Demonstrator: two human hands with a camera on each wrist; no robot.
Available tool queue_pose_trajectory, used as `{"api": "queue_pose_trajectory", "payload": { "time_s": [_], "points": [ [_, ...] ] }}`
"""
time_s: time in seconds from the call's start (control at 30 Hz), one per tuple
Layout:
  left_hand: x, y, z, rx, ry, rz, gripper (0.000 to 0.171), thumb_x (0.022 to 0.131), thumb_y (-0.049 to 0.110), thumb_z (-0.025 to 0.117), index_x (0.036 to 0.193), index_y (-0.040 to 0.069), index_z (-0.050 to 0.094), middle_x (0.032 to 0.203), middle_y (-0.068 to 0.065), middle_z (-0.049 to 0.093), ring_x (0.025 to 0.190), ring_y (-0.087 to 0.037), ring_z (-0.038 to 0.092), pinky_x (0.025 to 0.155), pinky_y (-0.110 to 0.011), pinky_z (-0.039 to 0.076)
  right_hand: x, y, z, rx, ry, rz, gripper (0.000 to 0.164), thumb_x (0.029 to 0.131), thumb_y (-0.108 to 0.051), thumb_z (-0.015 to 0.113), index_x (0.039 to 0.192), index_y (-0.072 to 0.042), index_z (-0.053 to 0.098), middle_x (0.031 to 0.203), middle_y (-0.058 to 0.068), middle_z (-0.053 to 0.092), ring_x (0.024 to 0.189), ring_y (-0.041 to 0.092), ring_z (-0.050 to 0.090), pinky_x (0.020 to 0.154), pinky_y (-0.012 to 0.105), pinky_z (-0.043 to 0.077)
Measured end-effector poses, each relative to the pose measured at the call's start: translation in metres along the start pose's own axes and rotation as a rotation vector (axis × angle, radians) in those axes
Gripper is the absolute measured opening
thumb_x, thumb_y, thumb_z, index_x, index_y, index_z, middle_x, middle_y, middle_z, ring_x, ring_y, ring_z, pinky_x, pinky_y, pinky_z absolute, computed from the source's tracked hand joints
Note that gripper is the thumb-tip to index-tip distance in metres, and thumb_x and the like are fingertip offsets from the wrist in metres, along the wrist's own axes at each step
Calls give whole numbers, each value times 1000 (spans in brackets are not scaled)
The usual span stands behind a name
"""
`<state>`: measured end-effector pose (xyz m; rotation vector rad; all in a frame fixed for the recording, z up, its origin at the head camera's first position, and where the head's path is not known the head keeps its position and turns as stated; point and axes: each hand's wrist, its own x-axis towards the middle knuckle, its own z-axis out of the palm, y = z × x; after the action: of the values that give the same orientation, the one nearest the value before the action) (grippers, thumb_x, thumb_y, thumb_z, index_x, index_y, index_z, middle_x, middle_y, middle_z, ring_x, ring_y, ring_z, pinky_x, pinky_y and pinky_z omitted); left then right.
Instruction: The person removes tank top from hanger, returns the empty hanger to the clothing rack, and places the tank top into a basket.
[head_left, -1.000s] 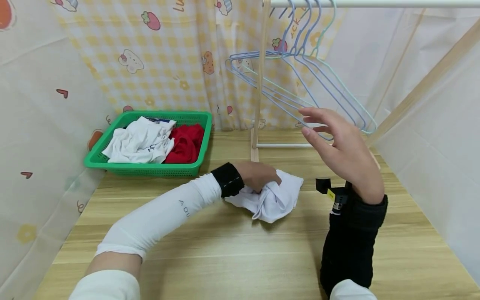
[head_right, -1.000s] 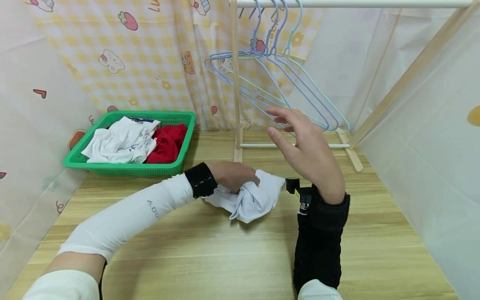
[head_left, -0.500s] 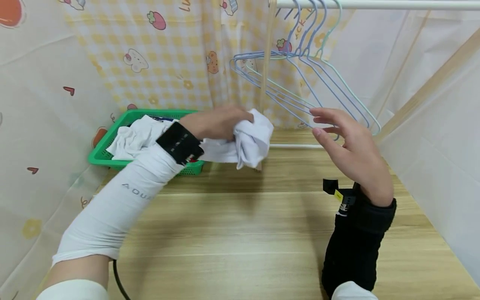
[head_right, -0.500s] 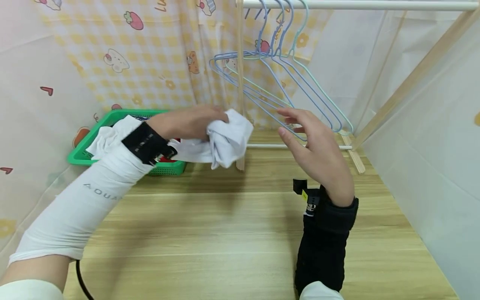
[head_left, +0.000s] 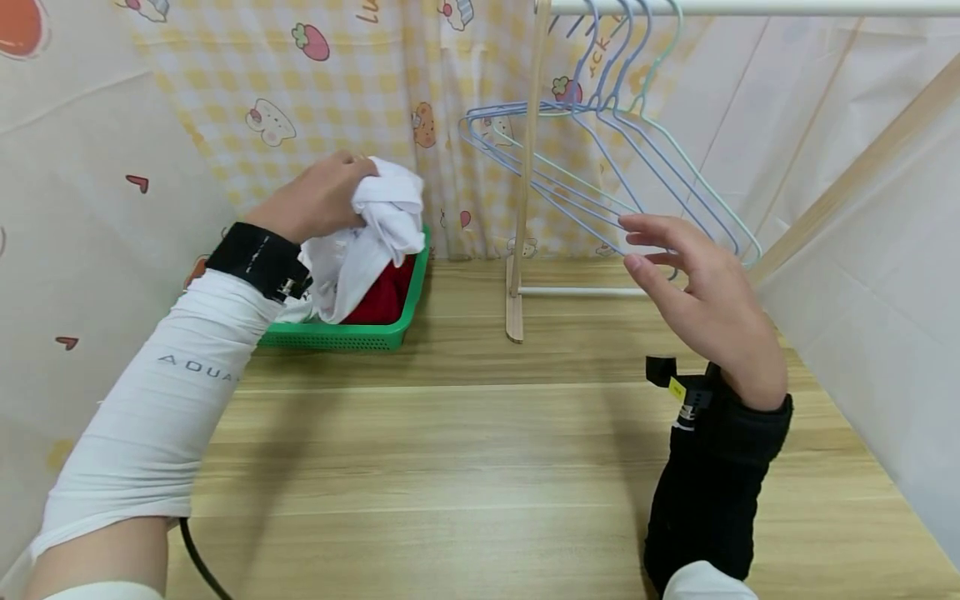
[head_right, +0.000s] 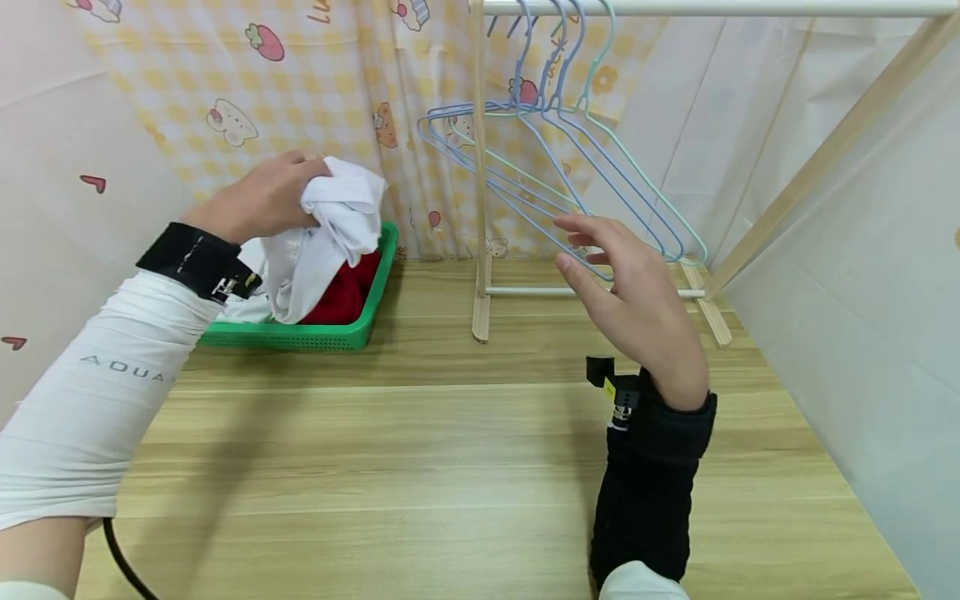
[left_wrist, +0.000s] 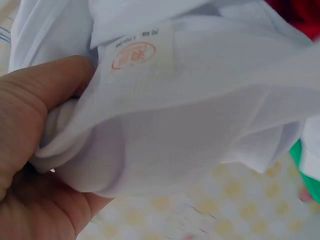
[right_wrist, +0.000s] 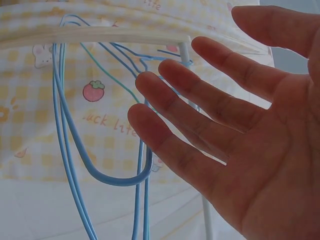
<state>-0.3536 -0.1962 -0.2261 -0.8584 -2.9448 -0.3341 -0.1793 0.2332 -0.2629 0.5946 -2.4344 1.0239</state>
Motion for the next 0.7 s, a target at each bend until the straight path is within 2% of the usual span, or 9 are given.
{"api": "queue_pose_trajectory", "payload": {
  "time_s": [0.07, 0.23, 0.33, 0.47, 0.6, 0.7],
  "points": [
    [-3, -14, 3, 23, -45, -46, 55, 97, 0, 74, 147, -7, 53, 143, -35, 53, 130, -48, 51, 112, -65, 46, 0, 1, 0, 5, -2, -4, 42, 111, -14, 62, 153, -15, 62, 153, 3, 63, 133, 18, 62, 103, 10, 45],
    [-6, -39, 18, 88, -202, -123, 54, 95, -1, 73, 145, -7, 54, 139, -35, 59, 124, -47, 55, 102, -67, 49, 1, 1, -1, 20, -11, 0, 42, 111, -15, 62, 153, -14, 61, 153, 4, 63, 129, 2, 61, 101, 8, 46],
    [-6, -49, 30, 94, -271, -157, 57, 93, -1, 74, 147, -6, 54, 143, -35, 59, 125, -48, 55, 103, -67, 48, 1, 1, -1, 20, -20, 0, 43, 111, -16, 61, 154, -14, 61, 153, 6, 63, 131, 8, 63, 100, 8, 47],
    [-5, -59, 46, 78, -291, -190, 50, 92, 0, 76, 139, -4, 60, 136, -33, 64, 117, -45, 57, 102, -61, 50, 1, 0, -1, 13, -30, 8, 43, 112, -18, 60, 154, -15, 60, 153, 6, 63, 132, 27, 64, 99, 9, 46],
    [-3, -65, 57, 64, -293, -252, 29, 95, 6, 73, 121, -4, 66, 123, -29, 68, 106, -41, 60, 98, -57, 51, 1, -1, -1, 19, -37, 29, 43, 112, -20, 60, 154, -16, 60, 154, 5, 63, 132, 29, 64, 98, 9, 46],
    [2, -66, 63, 51, -323, -335, 30, 100, 15, 68, 121, -6, 66, 125, -31, 67, 106, -41, 59, 97, -57, 50, 1, -2, -1, 27, -42, 43, 43, 112, -21, 61, 155, -16, 60, 154, 5, 62, 132, 28, 64, 98, 8, 46]
  ]
}}
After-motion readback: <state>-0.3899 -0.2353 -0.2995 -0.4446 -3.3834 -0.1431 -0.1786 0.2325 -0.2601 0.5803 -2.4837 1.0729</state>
